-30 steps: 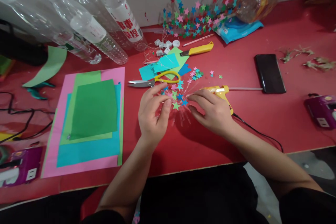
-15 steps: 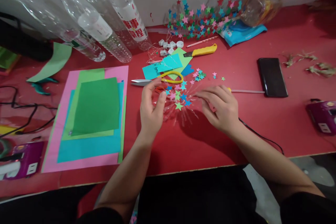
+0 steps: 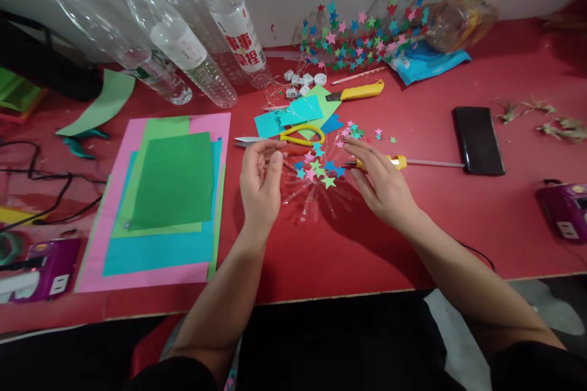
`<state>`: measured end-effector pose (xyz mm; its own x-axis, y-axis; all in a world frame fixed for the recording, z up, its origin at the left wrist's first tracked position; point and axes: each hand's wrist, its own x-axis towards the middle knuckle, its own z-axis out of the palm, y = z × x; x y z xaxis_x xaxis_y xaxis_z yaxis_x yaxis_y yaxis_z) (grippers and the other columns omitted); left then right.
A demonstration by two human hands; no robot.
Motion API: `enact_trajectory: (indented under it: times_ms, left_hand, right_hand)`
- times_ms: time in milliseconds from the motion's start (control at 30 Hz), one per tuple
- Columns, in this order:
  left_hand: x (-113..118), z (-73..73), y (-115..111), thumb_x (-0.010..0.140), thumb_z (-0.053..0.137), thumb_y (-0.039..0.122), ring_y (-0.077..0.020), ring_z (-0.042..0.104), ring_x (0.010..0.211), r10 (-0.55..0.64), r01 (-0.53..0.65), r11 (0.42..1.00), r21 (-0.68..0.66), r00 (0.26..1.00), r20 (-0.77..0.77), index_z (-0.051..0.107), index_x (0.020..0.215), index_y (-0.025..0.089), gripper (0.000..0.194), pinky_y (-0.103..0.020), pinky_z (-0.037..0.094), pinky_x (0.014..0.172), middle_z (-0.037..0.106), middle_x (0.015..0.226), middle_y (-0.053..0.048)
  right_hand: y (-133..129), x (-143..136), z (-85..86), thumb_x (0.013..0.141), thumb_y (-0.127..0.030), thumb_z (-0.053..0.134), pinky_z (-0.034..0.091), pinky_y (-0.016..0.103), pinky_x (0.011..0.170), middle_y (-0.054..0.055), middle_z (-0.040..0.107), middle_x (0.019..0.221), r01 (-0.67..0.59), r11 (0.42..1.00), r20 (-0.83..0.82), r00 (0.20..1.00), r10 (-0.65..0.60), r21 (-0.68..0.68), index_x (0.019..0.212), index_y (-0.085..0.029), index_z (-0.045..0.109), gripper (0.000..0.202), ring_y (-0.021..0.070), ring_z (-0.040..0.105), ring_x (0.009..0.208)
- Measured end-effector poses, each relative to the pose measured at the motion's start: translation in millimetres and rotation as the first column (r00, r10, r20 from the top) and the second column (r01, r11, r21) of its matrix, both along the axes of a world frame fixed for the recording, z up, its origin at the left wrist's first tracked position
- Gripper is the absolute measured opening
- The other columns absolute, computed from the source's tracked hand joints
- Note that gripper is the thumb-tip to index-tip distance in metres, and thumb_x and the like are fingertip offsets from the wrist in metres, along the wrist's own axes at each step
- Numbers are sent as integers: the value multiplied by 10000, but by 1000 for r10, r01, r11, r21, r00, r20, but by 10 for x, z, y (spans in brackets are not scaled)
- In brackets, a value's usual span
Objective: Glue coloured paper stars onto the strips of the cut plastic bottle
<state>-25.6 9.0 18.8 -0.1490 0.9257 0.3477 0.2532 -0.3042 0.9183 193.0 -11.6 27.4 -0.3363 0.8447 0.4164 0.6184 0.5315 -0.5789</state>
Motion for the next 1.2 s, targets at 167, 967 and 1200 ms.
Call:
enact_trajectory:
  times_ms: [167, 967, 1200]
  left_hand:
    - [-31, -5, 13, 946, 533, 344, -164, 657, 959, 29, -29, 1000, 10, 999, -41, 571, 1036, 218, 160, -324, 545, 838, 671, 1044, -74]
    - [-59, -142, 75, 749, 713, 178, -209, 583, 955, 154, -142, 944, 297, 988, -15, 519, 987, 231, 311, -416, 471, 907, 560, 1014, -56]
    - [-30, -146, 69, 710, 712, 202, -227, 615, 967, 180, -164, 954, 251, 983, -41, 544, 1010, 223, 345, -437, 494, 918, 602, 1022, -58]
  right_hand:
    - [11, 26, 5, 950, -143, 432, 449, 488, 1066, 145, 559, 1374, 69, 996, -8, 998, -69, 51, 1319, -196, 493, 378, 233, 511, 1308]
    - [398, 758, 40, 842, -205, 533, 489, 396, 812, 53, 697, 841, 484, 874, 152, 862, -484, 40, 898, -206, 685, 162, 218, 626, 830]
    - [640, 914, -22, 828, -170, 530, 465, 358, 764, 122, 710, 920, 511, 850, 636, 700, -325, -127, 896, -154, 730, 211, 236, 617, 868]
